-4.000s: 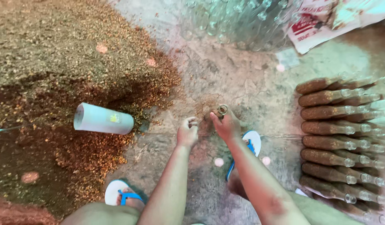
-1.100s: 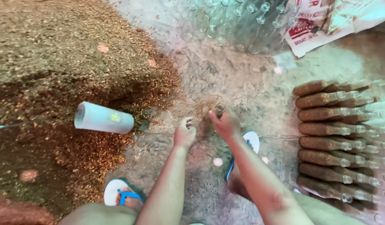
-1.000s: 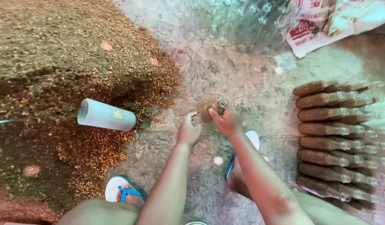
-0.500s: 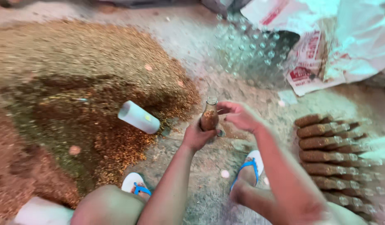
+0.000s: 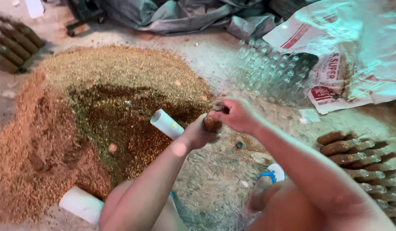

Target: The person scoops a brown granular substance from a pile on the floor into a plastic bottle using a white scoop. They then use a thin metal rod to push the contents down inside the bottle. The filled bottle is placed with others on the floor.

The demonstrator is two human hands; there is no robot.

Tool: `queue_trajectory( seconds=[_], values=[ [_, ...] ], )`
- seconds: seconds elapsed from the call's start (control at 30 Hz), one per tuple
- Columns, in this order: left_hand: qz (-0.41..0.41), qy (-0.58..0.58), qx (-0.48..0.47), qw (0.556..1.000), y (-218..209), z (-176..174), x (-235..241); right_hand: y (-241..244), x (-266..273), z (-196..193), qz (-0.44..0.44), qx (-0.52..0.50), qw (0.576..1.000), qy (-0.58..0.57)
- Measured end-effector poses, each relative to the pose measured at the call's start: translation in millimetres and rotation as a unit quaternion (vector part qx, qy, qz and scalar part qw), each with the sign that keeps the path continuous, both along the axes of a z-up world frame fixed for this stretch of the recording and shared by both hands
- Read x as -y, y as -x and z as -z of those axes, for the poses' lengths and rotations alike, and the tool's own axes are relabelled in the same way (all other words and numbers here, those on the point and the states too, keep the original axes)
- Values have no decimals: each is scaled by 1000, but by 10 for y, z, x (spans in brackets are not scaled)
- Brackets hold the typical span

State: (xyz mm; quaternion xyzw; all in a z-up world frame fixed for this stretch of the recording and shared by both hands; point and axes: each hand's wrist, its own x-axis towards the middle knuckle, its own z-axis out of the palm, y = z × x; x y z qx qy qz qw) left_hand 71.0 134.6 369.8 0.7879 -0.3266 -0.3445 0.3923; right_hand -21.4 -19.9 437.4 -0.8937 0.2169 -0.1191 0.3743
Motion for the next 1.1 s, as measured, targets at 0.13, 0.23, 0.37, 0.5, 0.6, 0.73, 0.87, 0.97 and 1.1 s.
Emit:
queue_trajectory(
  seconds=[0.13,0.23,0.37,0.5,0.6,0.73,0.87,0.97,1.1],
  values=[
    [26,-38,11,999,91,123,-11,19,-54,49,-6,39,994,-105],
    [25,-42,7,999,197,-118,-56,13,-153,-165,-24,-33,999,13],
    [67,-12,-1,998,183,281,380,196,-45,-285,13,-91,993,73],
    [99,-48,1,994,208,39,503,463,159,-260,41,-67,993,93],
    [130,-86,14,988,313,-338,722,669,442,89,112,-38,993,23],
    [163,-41,-22,986,574,97,1294,956,743,86,121,-81,989,-7],
    [180,115,-84,973,934,67,1768,1261,1072,272,184,-85,979,-3],
    [202,177,-77,960,1325,151,2154,1795,1187,-3,220,-89,968,80],
    [257,230,-120,931,2009,526,2485,2528,1307,-19,268,-126,925,237]
  ],
)
